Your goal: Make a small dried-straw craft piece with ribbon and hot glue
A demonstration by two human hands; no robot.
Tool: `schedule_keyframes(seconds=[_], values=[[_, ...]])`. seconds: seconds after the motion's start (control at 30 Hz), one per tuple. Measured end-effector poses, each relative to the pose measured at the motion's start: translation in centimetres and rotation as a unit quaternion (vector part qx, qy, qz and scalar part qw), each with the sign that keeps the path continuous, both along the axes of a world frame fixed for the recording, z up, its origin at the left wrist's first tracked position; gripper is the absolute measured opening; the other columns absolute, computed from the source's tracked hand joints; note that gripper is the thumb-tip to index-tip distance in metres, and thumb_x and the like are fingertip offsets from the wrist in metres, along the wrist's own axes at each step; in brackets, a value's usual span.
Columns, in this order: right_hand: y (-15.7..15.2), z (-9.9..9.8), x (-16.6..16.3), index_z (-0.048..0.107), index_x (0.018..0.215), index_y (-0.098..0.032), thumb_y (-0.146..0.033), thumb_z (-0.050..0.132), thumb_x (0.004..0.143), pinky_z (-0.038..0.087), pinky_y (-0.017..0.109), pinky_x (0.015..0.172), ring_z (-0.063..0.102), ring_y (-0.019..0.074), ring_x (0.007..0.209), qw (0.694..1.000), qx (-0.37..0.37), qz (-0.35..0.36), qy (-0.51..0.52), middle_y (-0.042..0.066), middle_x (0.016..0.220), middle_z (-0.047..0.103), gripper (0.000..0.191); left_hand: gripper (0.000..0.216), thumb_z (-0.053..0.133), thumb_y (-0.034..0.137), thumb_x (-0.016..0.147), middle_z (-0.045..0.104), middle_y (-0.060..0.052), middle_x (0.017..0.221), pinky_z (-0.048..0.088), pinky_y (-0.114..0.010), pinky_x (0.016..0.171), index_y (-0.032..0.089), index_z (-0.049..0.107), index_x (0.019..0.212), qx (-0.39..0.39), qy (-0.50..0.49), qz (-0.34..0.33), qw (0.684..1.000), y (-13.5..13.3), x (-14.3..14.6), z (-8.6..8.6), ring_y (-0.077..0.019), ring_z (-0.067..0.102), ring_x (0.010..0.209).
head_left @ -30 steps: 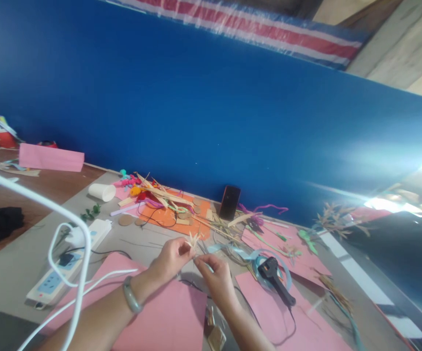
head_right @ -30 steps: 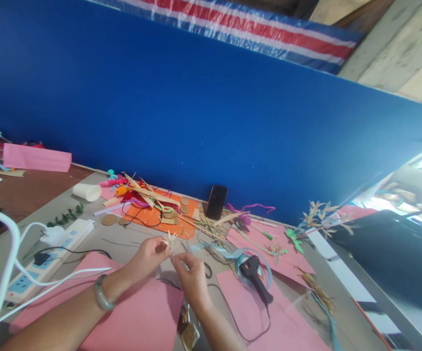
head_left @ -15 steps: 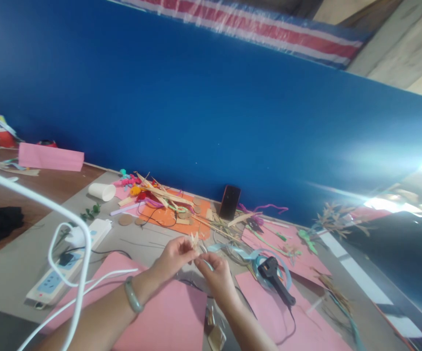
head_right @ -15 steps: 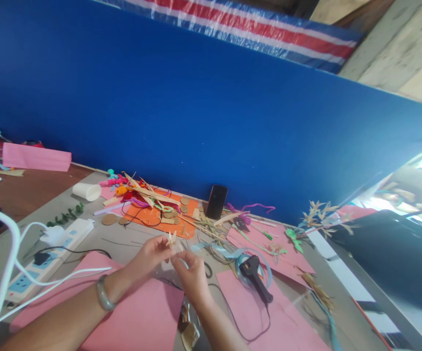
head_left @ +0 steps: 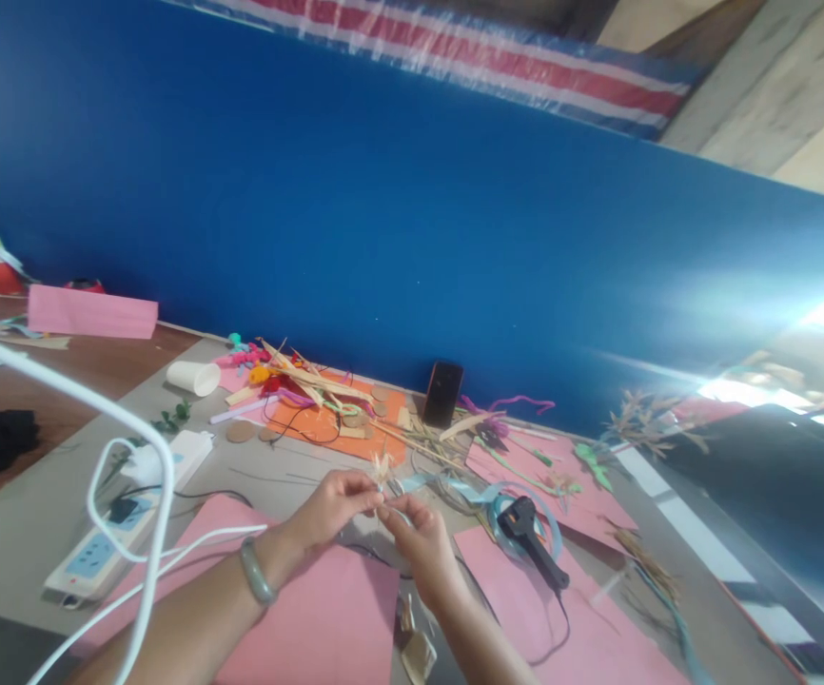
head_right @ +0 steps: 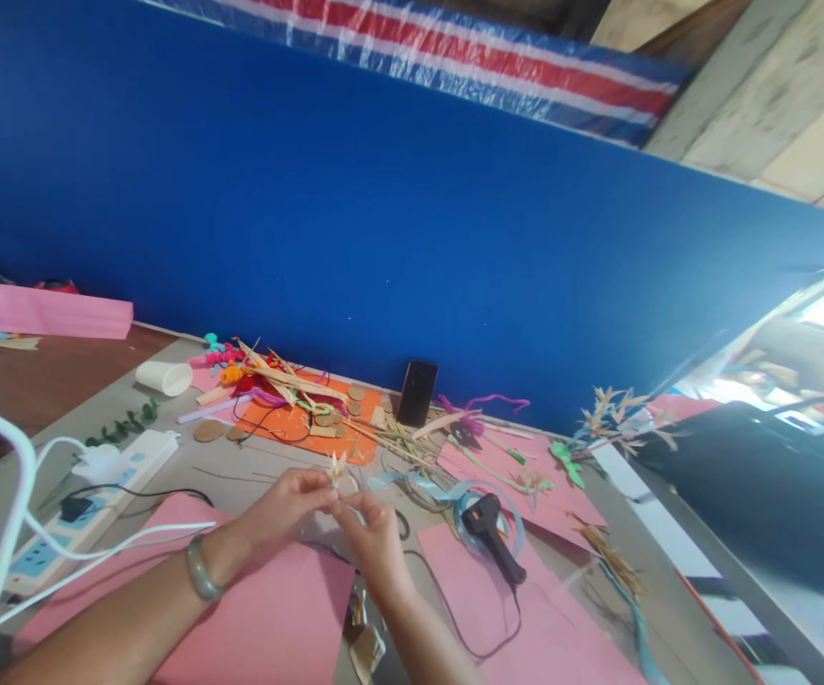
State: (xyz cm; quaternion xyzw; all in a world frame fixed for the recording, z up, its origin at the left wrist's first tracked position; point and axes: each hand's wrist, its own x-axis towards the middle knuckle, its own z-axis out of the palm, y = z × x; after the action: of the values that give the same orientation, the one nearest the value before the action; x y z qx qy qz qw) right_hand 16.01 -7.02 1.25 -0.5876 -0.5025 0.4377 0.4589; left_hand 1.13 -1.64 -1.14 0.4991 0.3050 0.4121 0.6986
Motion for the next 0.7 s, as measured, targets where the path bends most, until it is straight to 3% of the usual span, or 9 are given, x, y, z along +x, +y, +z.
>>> schedule_keyframes(seconds=[0.13,0.33,0.47,0.57,0.7], values=[[0.0,-0.1,-0.2,0.072,0.072,-0.016,-0.037,0.065,0.077,0.044,0.028,0.065,0.057,0.0165,0.063,0.993,0.057,-0.006,-0.106,0.001,0.064,0.066,0.022,0.022,0.074,0.032,0.069,0.055,0.002,0.061,0.037,-0.023,0.061,0.014,0.065,0.062,0.036,0.040,0.051,0.997,0.2,0.1,-0.3,-0.0100,0.049,0.061],[0.2,0.0,-0.7,0.073,0.074,-0.018,-0.035,0.063,0.078,0.046,0.028,0.065,0.061,0.0186,0.064,0.986,0.073,-0.012,-0.149,0.001,0.065,0.069,0.020,0.026,0.076,0.035,0.063,0.054,0.003,0.056,0.037,-0.023,0.058,0.014,0.062,0.062,0.001,0.045,0.079,0.996,0.2,0.1,0.2,-0.0096,0.048,0.056],[0.3,0.5,-1.1,0.074,0.076,-0.019,-0.034,0.063,0.078,0.046,0.029,0.068,0.062,0.0202,0.067,0.987,0.061,-0.007,-0.150,0.003,0.069,0.071,0.019,0.033,0.078,0.037,0.058,0.047,0.006,0.050,0.034,-0.022,0.054,0.016,0.054,0.055,-0.056,0.034,0.108,0.992,-0.1,0.3,0.8,-0.0079,0.043,0.050],[0.5,0.7,-1.3,0.073,0.073,-0.018,-0.034,0.063,0.077,0.045,0.030,0.068,0.061,0.0204,0.068,0.990,0.053,-0.008,-0.131,0.003,0.069,0.071,0.019,0.037,0.080,0.039,0.056,0.046,0.006,0.049,0.032,-0.022,0.053,0.016,0.051,0.053,-0.056,0.023,0.122,0.991,-0.3,0.5,1.0,-0.0074,0.041,0.049],[0.8,0.6,-1.3,0.071,0.070,-0.016,-0.038,0.065,0.075,0.040,0.025,0.056,0.054,0.0152,0.058,0.997,0.023,0.006,-0.070,0.001,0.061,0.064,0.022,0.037,0.080,0.041,0.057,0.048,0.005,0.052,0.034,-0.022,0.056,0.015,0.055,0.057,-0.047,0.021,0.133,0.990,-0.3,0.5,0.9,-0.0085,0.044,0.052]])
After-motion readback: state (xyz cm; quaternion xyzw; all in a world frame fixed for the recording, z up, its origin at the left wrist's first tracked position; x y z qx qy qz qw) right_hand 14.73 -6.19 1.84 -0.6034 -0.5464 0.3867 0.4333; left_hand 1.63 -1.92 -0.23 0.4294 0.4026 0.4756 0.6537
